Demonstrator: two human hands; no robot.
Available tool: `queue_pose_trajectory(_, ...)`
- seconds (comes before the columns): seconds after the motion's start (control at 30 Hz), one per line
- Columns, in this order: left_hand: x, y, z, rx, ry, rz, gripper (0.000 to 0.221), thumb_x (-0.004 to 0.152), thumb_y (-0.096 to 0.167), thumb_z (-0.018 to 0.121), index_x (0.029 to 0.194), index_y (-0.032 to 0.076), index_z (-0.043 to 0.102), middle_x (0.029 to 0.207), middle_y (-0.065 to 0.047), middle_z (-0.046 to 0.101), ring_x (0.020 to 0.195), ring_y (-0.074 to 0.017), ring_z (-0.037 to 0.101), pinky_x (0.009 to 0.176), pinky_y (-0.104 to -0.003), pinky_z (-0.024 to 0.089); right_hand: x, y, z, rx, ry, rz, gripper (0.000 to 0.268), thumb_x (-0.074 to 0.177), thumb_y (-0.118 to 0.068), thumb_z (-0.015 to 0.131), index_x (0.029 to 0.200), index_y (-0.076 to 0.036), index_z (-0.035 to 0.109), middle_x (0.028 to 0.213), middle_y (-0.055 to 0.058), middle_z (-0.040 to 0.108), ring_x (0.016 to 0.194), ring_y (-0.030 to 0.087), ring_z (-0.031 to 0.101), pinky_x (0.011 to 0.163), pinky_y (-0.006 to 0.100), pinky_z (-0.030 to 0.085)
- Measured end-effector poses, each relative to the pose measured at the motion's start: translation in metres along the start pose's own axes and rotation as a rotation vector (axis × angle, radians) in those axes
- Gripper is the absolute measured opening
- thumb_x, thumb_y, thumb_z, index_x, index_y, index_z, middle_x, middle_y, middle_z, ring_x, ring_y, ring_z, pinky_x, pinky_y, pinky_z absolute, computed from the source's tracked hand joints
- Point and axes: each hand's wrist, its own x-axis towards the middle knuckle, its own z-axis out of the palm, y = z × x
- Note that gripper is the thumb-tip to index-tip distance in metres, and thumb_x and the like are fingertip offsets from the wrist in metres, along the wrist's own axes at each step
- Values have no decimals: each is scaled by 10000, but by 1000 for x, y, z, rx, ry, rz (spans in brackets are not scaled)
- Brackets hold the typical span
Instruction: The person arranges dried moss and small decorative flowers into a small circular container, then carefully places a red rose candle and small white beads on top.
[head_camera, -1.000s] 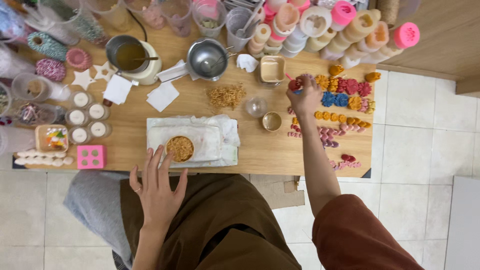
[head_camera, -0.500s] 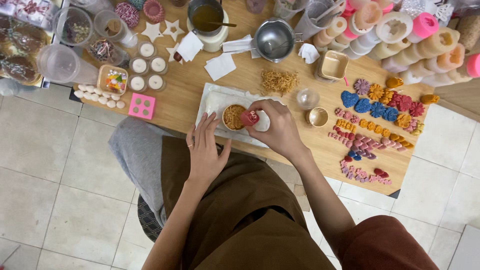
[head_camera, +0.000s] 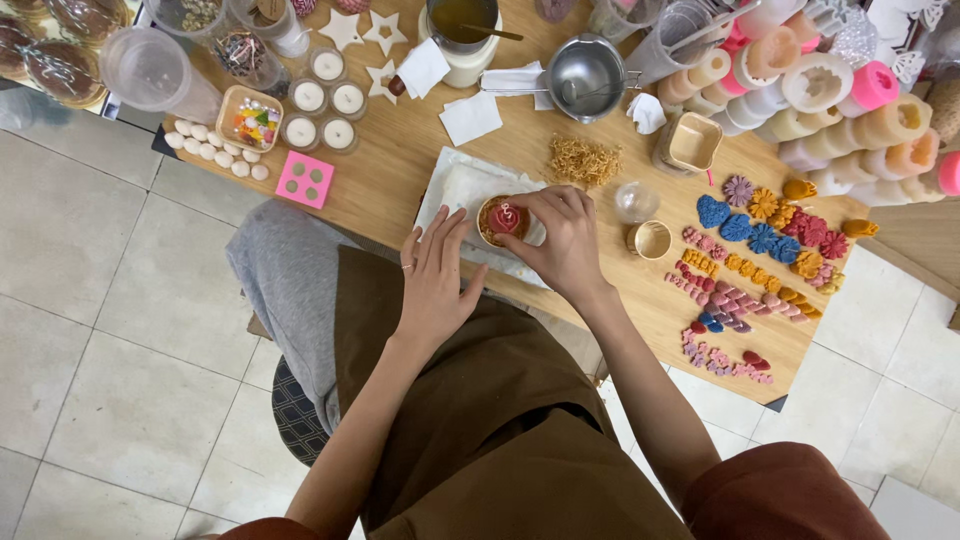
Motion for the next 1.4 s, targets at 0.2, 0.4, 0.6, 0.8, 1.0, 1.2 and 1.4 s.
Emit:
queue_pose_trajectory(0.2,2,2,2,0,-17,6,619,962,249,693,1488,76,416,1523,-101,484,1524,-258,351,1244,-526,191,-4,-2,3,-1,9,37,436,735,-243,925,1109,-111,744,1053,37,743,1110,273,607,1041,454,396)
queue_pose_trajectory(0.4,3,4,2,6,-11,19,613,966,251,689,1484,76,411,1527,-95,491,1520,-255,361,1246,-527,186,5,-13,-7,30,4,52,477,721,-260,940,1130,-111,744,1077,43,734,1133,283,603,1070,456,380)
queue_pose_trajectory(0.6,5,3,-3,3,13,42,644,959,234,702,1501,62,399,1526,-117,495,1512,-287,377,1235,-521,214,-9,15,-27,193,56,133,602,730,-281,929,1228,-40,692,1185,135,699,1107,295,620,979,432,480)
queue_pose_trajectory(0.8,5,2,-4,17,13,41,648,947,219,728,1491,68,408,1529,-117,502,1500,-292,400,1218,-517,256,-45,151,-37,-113,53,679,586,823,-336,876,1327,-115,674,1271,118,697,1135,269,677,976,418,568)
queue_pose_trajectory(1.0,1,2,-2,48,9,60,661,943,214,735,1489,46,402,1529,-127,494,1495,-305,398,1218,-525,252,-61,235,11,-344,-173,732,939,635,-505,956,1407,-135,571,1359,170,609,1283,343,530,1049,525,407)
queue_pose_trajectory(1.2,0,0,-10,64,11,45,648,933,192,738,1473,48,411,1530,-124,504,1496,-307,405,1219,-504,249,-61,238,18,-277,-102,795,891,653,-463,932,1417,-180,572,1293,149,673,1268,339,562,1049,513,438)
queue_pose_trajectory(1.4,3,0,-15,69,25,52,652,943,182,742,1482,35,406,1519,-130,506,1497,-316,408,1223,-489,245,-58,211,-9,-16,104,666,901,768,-322,914,1517,-159,441,1296,196,638,1177,348,621,964,469,534)
